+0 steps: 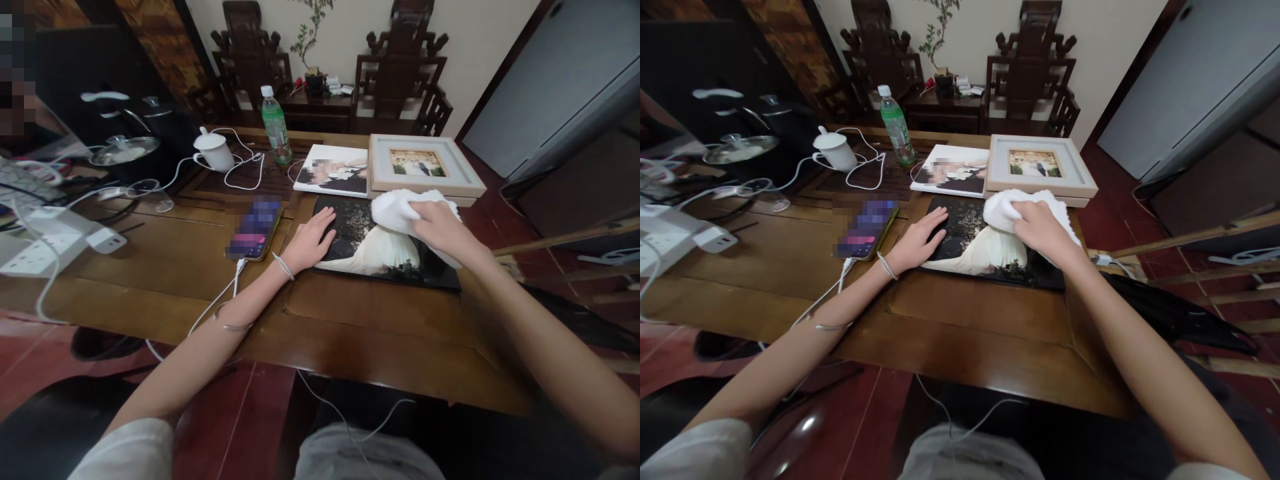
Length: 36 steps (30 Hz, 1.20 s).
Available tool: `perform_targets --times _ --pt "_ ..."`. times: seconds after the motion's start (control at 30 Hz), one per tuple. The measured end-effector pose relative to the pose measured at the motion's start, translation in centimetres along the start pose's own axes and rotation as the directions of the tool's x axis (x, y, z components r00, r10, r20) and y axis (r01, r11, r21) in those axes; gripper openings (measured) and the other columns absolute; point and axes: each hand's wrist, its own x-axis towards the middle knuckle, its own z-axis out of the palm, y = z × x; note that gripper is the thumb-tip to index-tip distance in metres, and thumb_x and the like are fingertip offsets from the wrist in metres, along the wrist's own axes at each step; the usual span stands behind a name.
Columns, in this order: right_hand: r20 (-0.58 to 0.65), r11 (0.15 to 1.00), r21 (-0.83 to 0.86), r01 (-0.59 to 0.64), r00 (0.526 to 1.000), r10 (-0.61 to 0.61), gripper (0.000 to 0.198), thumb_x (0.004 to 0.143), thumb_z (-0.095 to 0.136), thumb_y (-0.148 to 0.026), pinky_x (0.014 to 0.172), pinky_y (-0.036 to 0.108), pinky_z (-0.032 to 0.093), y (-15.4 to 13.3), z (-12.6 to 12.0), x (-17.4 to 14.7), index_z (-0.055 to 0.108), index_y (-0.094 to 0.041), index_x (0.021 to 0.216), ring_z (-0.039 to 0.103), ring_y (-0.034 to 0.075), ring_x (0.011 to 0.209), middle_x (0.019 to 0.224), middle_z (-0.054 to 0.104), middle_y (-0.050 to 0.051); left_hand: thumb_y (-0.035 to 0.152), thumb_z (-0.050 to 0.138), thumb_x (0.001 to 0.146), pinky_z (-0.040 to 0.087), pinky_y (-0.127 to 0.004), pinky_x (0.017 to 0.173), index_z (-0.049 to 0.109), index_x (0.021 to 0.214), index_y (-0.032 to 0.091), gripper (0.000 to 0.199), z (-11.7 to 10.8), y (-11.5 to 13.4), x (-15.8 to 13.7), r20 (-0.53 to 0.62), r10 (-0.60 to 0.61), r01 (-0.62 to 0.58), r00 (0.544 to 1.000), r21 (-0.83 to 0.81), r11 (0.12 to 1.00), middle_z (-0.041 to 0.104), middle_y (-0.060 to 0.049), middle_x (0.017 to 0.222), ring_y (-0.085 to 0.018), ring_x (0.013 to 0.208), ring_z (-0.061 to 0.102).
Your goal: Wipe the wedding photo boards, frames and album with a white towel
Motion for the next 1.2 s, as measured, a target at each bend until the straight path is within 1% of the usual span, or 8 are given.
perform_targets --times 0.17,0.37,0.5,0.63,0.83,1.0,1.13,1.2 --pt "0.021 0.994 -0.106 0.010 1.000 -0.007 0.021 0.068 0.041 -0.010 0.062 0.037 0.038 -0.1 -0.2 -6.7 0.029 -0.027 0.065 0.052 0.025 0.060 0.056 0.046 0.003 0.030 0.039 0.099 0.034 -0.052 0.116 0.048 0.140 0.010 0.046 0.0 0.1 0.0 0.002 -0.001 0.001 1.000 0.000 1.000 0.040 -0.016 0.155 -0.025 0.147 0.033" --pt "0.092 0.947 -0.020 0.320 0.944 -0.317 0.026 0.066 0.037 0.000 0.091 0.045 0.047 -3.0 -0.2 -12.9 0.045 -0.025 0.071 0.067 0.026 0.089 0.094 0.070 0.010 0.031 0.039 0.099 0.033 -0.051 0.117 0.048 0.140 0.010 0.047 -0.1 0.0 -0.1 0.002 0.011 -0.011 1.000 0.005 1.000 0.041 -0.017 0.154 -0.025 0.147 0.033" --pt "0.125 0.956 -0.029 0.292 0.950 -0.286 0.021 0.067 0.038 -0.004 0.073 0.037 0.048 -2.1 -0.7 -11.5 0.040 -0.025 0.066 0.061 0.023 0.069 0.071 0.062 0.006 0.032 0.040 0.099 0.032 -0.050 0.118 0.049 0.139 0.011 0.046 -0.1 -0.2 -0.1 -0.002 0.021 -0.021 1.000 -0.003 1.000 0.042 -0.017 0.153 -0.025 0.146 0.034" --pt "0.082 0.983 0.005 0.186 0.979 -0.185 0.021 0.065 0.040 -0.009 0.058 0.032 0.035 0.6 -1.0 -7.3 0.026 -0.025 0.062 0.046 0.018 0.057 0.058 0.046 0.001 0.034 0.041 0.099 0.031 -0.049 0.119 0.050 0.138 0.011 0.046 -0.1 -0.4 -0.1 -0.009 0.034 -0.034 0.999 -0.030 0.999 0.043 -0.017 0.153 -0.026 0.146 0.035" --pt "-0.086 0.996 0.020 0.083 0.993 -0.081 0.023 0.062 0.042 -0.013 0.060 0.034 0.032 5.0 -0.1 -2.5 0.024 -0.026 0.060 0.041 0.019 0.058 0.055 0.037 0.001 0.035 0.037 0.099 0.029 -0.047 0.120 0.049 0.139 0.013 0.047 0.0 -0.5 -0.1 -0.022 0.020 -0.021 1.000 -0.061 0.998 0.044 -0.015 0.152 -0.024 0.146 0.036" --pt "-0.135 0.999 -0.005 0.055 0.989 -0.055 0.023 0.063 0.042 -0.013 0.075 0.042 0.044 5.5 1.4 -4.0 0.024 -0.027 0.062 0.051 0.024 0.063 0.056 0.042 0.002 0.032 0.038 0.098 0.028 -0.047 0.121 0.044 0.143 0.015 0.049 0.1 -0.6 -0.1 -0.021 0.016 -0.017 1.000 -0.043 0.999 0.043 -0.013 0.153 -0.024 0.146 0.035" --pt "-0.103 0.987 0.030 0.159 0.983 -0.155 0.019 0.065 0.043 -0.007 0.102 0.055 0.041 3.1 2.2 -10.0 0.040 -0.026 0.066 0.064 0.029 0.094 0.096 0.069 0.010 0.031 0.037 0.098 0.029 -0.046 0.120 0.048 0.140 0.013 0.047 0.1 -0.4 -0.1 -0.024 0.035 -0.035 0.999 -0.017 0.999 0.045 -0.015 0.152 -0.024 0.146 0.036" --pt "-0.099 0.975 0.059 0.214 0.973 -0.208 0.022 0.065 0.045 -0.004 0.108 0.059 0.036 1.9 2.5 -13.3 0.047 -0.025 0.069 0.063 0.030 0.110 0.126 0.065 0.012 0.030 0.037 0.099 0.030 -0.047 0.119 0.048 0.139 0.012 0.046 0.0 -0.3 -0.1 -0.018 0.031 -0.031 0.999 -0.006 1.000 0.044 -0.016 0.153 -0.024 0.146 0.035"
